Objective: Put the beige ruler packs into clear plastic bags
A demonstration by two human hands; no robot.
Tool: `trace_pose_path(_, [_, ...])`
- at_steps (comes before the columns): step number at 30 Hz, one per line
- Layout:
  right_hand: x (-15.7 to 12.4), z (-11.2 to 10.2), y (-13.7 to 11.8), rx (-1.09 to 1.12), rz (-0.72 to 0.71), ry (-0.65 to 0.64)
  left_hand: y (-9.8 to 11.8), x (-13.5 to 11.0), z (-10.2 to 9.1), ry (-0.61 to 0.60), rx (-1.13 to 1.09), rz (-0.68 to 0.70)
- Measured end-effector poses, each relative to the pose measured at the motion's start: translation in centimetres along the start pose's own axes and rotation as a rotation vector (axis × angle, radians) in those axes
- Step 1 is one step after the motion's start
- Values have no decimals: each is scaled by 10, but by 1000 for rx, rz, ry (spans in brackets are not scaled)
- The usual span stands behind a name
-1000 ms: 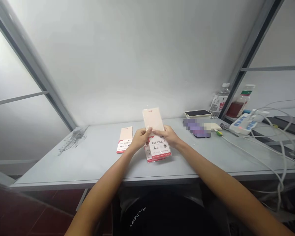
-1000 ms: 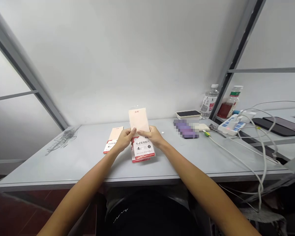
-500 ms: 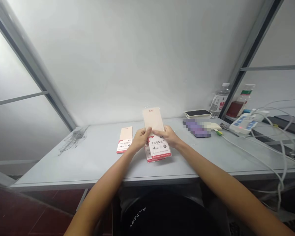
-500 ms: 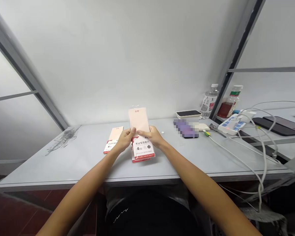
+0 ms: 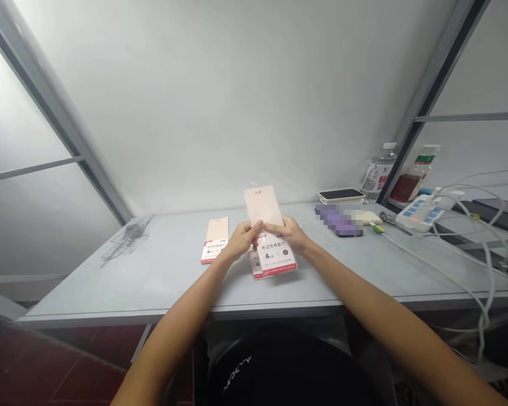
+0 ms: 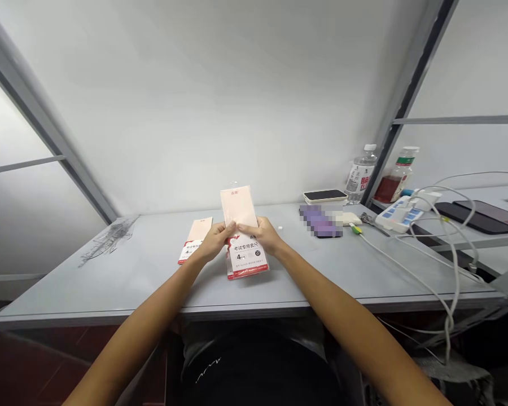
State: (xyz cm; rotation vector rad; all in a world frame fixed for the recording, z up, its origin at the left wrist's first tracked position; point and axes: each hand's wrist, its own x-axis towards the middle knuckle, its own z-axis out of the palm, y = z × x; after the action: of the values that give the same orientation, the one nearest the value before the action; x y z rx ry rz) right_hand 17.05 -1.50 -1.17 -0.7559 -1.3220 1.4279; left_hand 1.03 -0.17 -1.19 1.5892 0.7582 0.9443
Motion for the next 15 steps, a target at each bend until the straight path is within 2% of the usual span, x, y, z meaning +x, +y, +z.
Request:
trace_pose_path(4, [0,0,1,13,2,5,-2,0,-1,-22,2,14])
trace_pose_path(10, [1,1,2,-12,-12,26,-3,1,0,41,85,21])
trace_pose_path(15, [1,1,2,16,-12,4,-3,2,-2,38,89,22])
